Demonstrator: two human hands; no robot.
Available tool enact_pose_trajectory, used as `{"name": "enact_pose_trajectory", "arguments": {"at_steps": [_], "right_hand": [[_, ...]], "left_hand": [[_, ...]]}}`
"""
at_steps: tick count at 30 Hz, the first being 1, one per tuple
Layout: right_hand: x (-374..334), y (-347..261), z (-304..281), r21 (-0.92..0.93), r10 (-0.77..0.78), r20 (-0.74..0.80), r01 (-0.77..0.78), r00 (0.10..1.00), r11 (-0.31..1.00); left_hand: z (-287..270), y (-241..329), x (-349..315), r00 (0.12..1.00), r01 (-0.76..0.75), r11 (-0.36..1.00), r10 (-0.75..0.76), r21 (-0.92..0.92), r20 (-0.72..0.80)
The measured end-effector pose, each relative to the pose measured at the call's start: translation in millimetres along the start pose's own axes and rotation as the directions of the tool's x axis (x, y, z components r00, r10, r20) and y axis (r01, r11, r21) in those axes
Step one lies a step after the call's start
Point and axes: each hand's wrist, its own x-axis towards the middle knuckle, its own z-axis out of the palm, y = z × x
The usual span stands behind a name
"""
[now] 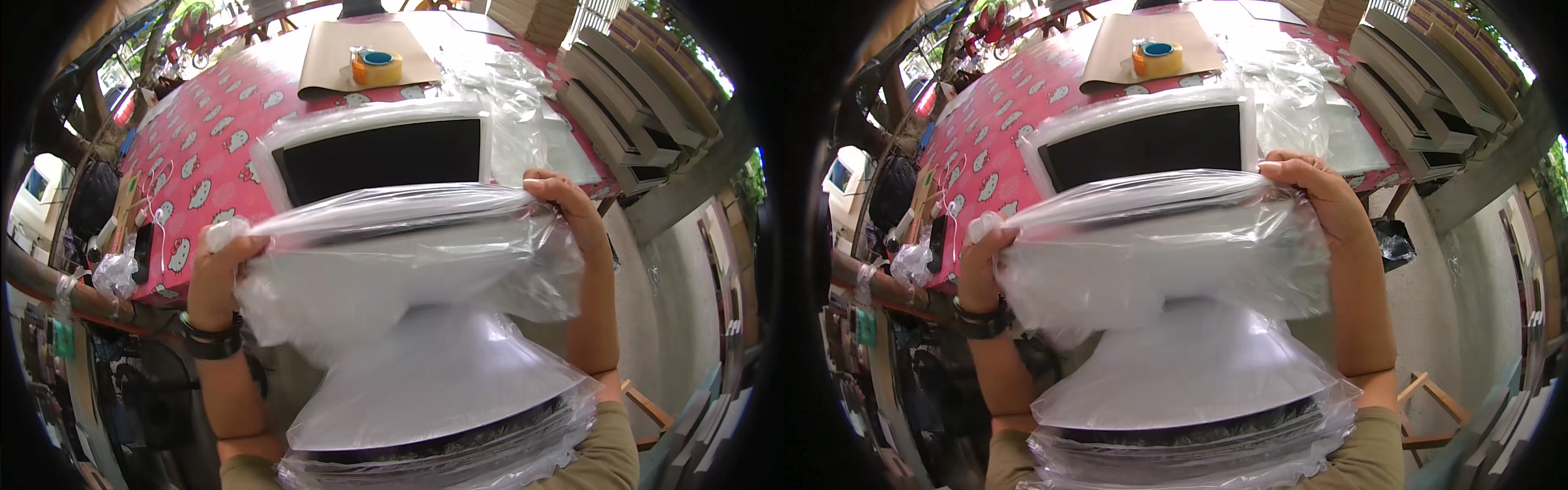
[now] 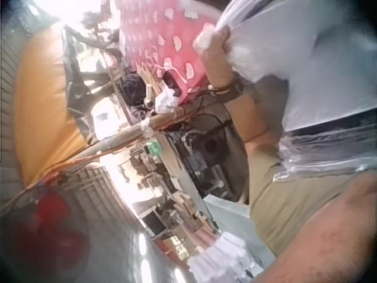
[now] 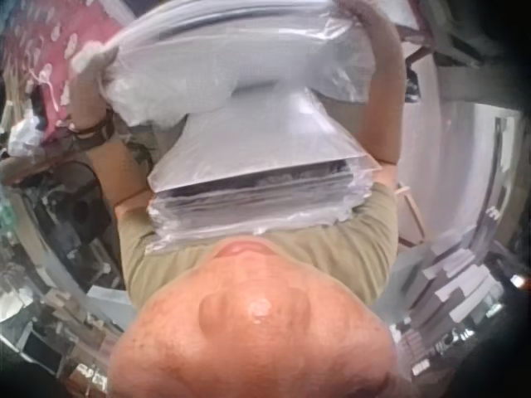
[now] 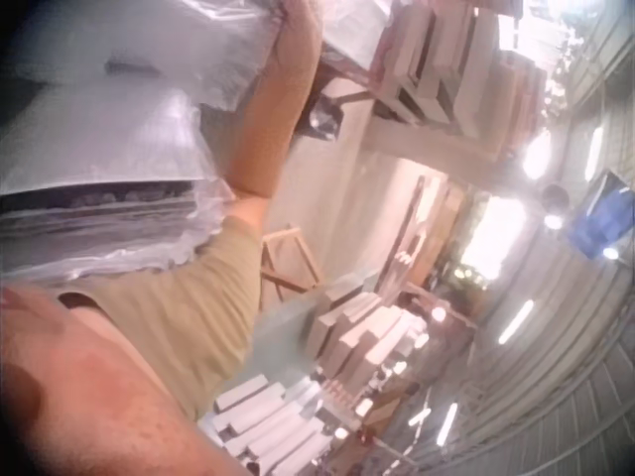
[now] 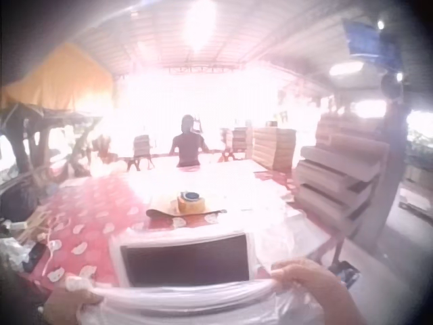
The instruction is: The person places printed pictures into plastic sleeves and then inserts them into a stack of folders or books on a table.
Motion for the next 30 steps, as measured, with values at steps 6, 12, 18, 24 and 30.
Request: {"name": "enact_pose_trajectory", "arguments": {"at_steps": [6, 12, 18, 24, 30], "right_hand": [[-5.1, 95.6, -38.5, 0.067, 0.233, -0.214, -0.224, 0.949, 0.972], [-22.8, 262.4, -103.3, -0.270, 0.018, -0.468, -0.162, 0.883, 0.949], [-5.1, 353.3, -167.6, -0.904, -0.421, -0.421, -0.333, 0.803, 0.268], [-6.9, 123.7, -40.0, 0.200, -0.297, 0.195, 0.259, 0.935, 0.945], [1.4, 181.5, -35.7, -0.833, 0.595, 0.348, -0.052, 0.725, 0.550]], "left_hand": [[-24.3, -87.7, 0.6, 0.700, 0.582, 0.805, -0.566, 0.111, 0.436], [-11.9, -212.8, -38.0, 0.893, 0.266, 0.963, -0.266, 0.051, 0.362], [-35.6, -253.7, -7.2, 0.968, 0.222, 0.757, -0.245, 0.615, -0.047], [-136.1, -97.0, 19.0, 0.730, -0.032, 0.138, 0.680, 0.990, -0.071], [-32.1, 40.5, -12.9, 0.839, -0.535, 0.781, 0.535, -0.321, -0.097]]}}
